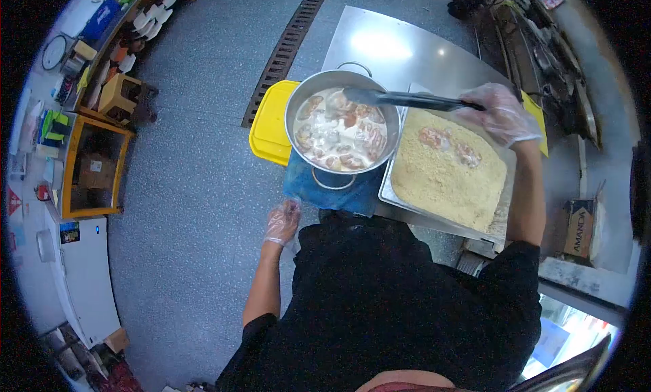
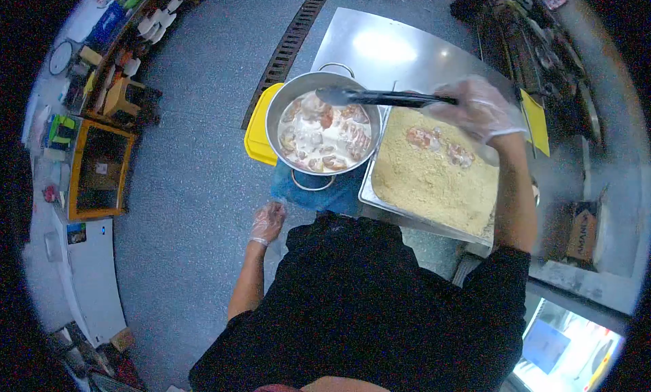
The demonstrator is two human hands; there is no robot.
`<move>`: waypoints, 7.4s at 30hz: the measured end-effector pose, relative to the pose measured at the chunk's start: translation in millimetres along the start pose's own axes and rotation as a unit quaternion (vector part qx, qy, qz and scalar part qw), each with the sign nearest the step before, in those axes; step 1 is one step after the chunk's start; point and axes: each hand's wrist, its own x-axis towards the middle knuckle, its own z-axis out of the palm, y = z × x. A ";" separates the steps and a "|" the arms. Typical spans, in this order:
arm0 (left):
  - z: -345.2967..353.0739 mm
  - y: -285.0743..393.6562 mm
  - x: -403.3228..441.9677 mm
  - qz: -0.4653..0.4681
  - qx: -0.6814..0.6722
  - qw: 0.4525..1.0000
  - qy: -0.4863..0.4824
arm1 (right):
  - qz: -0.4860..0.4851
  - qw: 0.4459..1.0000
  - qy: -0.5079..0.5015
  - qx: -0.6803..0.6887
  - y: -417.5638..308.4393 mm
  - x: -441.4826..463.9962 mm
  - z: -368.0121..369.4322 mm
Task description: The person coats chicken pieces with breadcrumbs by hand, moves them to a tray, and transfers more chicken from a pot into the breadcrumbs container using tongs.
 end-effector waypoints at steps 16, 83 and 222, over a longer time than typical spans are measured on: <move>32.2 66.4 3.1 0.033 0.066 0.994 -0.078 | 0.063 0.985 0.034 0.159 93.6 -163.6 -55.5; 5.8 10.2 -24.0 -0.085 -0.047 0.995 0.027 | -0.158 0.930 -0.097 -0.318 -89.8 133.5 27.5; 84.5 109.3 -55.6 -0.097 0.071 0.992 -0.037 | -0.034 0.956 -0.108 -0.269 101.7 -105.4 -19.8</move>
